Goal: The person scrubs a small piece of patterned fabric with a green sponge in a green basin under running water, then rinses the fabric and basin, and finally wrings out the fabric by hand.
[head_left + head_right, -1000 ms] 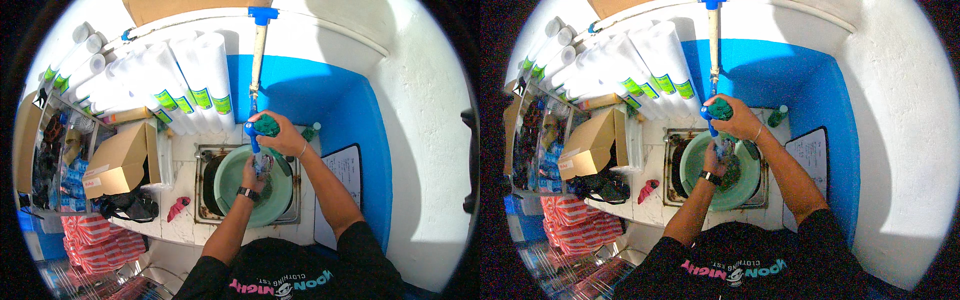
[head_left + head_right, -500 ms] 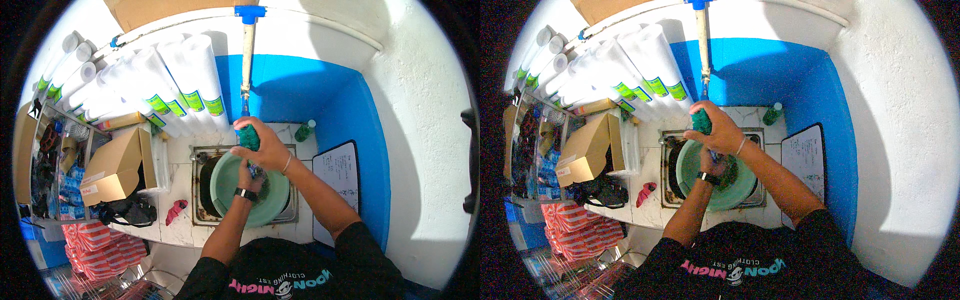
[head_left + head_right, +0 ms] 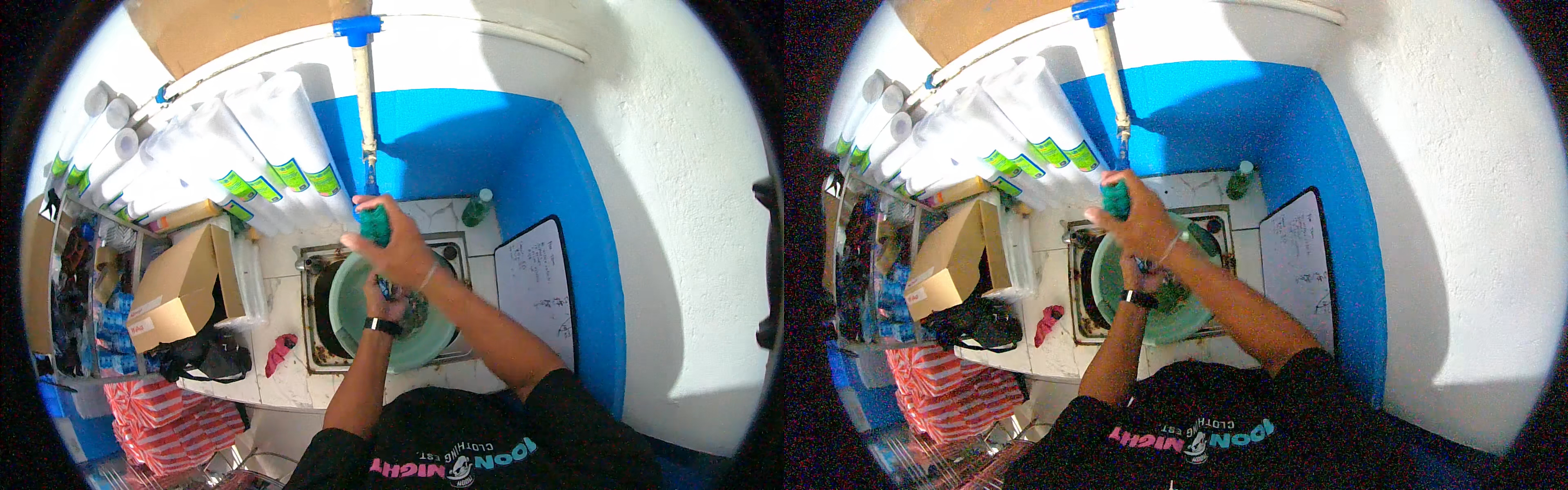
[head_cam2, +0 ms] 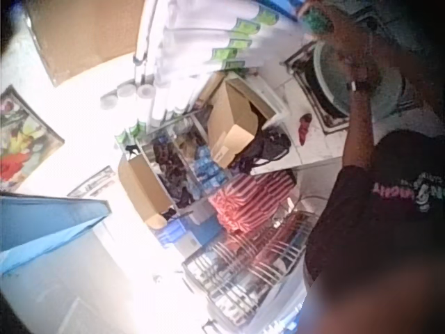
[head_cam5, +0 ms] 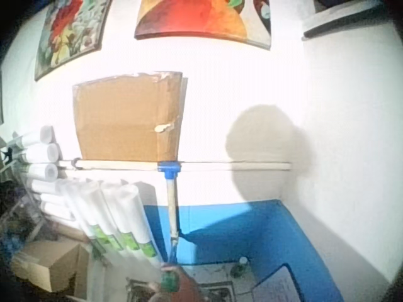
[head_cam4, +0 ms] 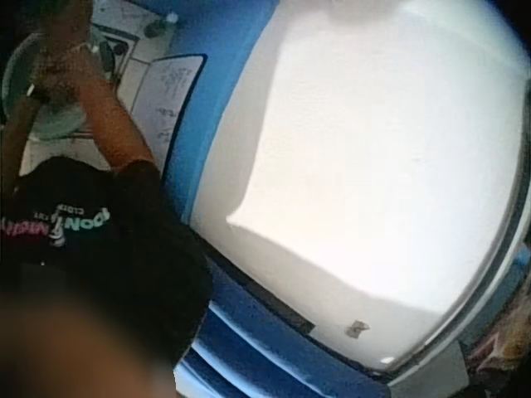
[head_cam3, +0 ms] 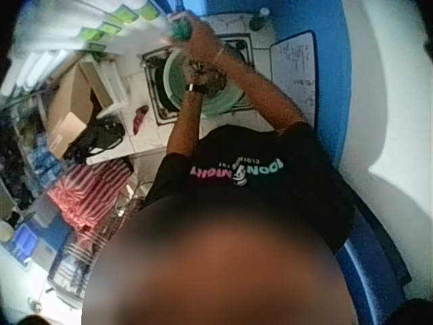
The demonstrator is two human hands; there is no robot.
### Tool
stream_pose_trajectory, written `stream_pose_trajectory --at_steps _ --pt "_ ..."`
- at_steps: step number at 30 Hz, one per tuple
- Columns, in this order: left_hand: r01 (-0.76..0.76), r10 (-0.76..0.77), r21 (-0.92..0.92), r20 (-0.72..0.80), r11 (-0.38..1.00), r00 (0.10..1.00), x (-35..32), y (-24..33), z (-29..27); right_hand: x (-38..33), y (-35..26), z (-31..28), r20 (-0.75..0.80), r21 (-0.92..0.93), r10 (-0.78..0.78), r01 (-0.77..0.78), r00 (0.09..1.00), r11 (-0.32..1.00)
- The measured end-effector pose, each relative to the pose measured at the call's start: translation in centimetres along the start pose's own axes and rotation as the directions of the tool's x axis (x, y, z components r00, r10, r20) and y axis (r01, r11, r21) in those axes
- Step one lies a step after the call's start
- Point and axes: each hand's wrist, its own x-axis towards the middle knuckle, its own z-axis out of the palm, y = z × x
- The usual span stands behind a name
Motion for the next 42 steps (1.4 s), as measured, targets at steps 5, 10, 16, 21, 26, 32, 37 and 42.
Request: stream_pose_trajectory --at_steps 5,10,16,21,26,32,37,42 --pt "0.149 -0.147 -0.058 0.029 0.987 0.989 -1.0 1.8 -0.4 3.9 1.7 -4.6 0.499 0.139 0.010 -0.091 0.866 0.986" --pt "0.058 -0.058 -0.006 -0.052 0.998 0.997 -1.1 1.8 -0.1 2.7 1.3 -3.3 0.387 -0.027 0.055 -0.048 0.920 0.998" --pt "0.020 0.005 0.153 -0.161 0.988 0.987 -1.2 2.2 -0.6 -7.1 6.7 -0.8 -0.243 -0.051 0.262 -0.282 0.934 0.958" --pt "-0.080 0.254 0.983 0.036 0.165 0.967 -0.2 2.2 -2.8 -13.3 10.2 -0.3 0.078 -0.040 0.373 -0.371 0.925 0.928" --pt "0.024 0.281 0.989 -0.063 0.143 0.958 0.0 1.9 -3.4 -14.3 10.4 -1.2 0.251 -0.194 0.296 -0.252 0.921 0.948" --pt "0.118 0.251 0.982 -0.153 0.149 0.956 -1.5 2.4 -3.9 -11.9 11.3 -3.6 0.024 -0.091 0.346 -0.342 0.938 0.935" --pt "0.060 0.224 0.878 -0.187 0.476 0.957 -2.4 2.1 -4.6 -10.9 9.5 -4.9 0.107 0.859 0.546 -0.353 0.831 0.370" --pt "0.022 0.059 0.361 -0.212 0.932 0.975 -2.9 0.3 -3.9 -11.4 9.9 -3.7 0.067 0.555 0.560 -0.497 0.826 0.667"
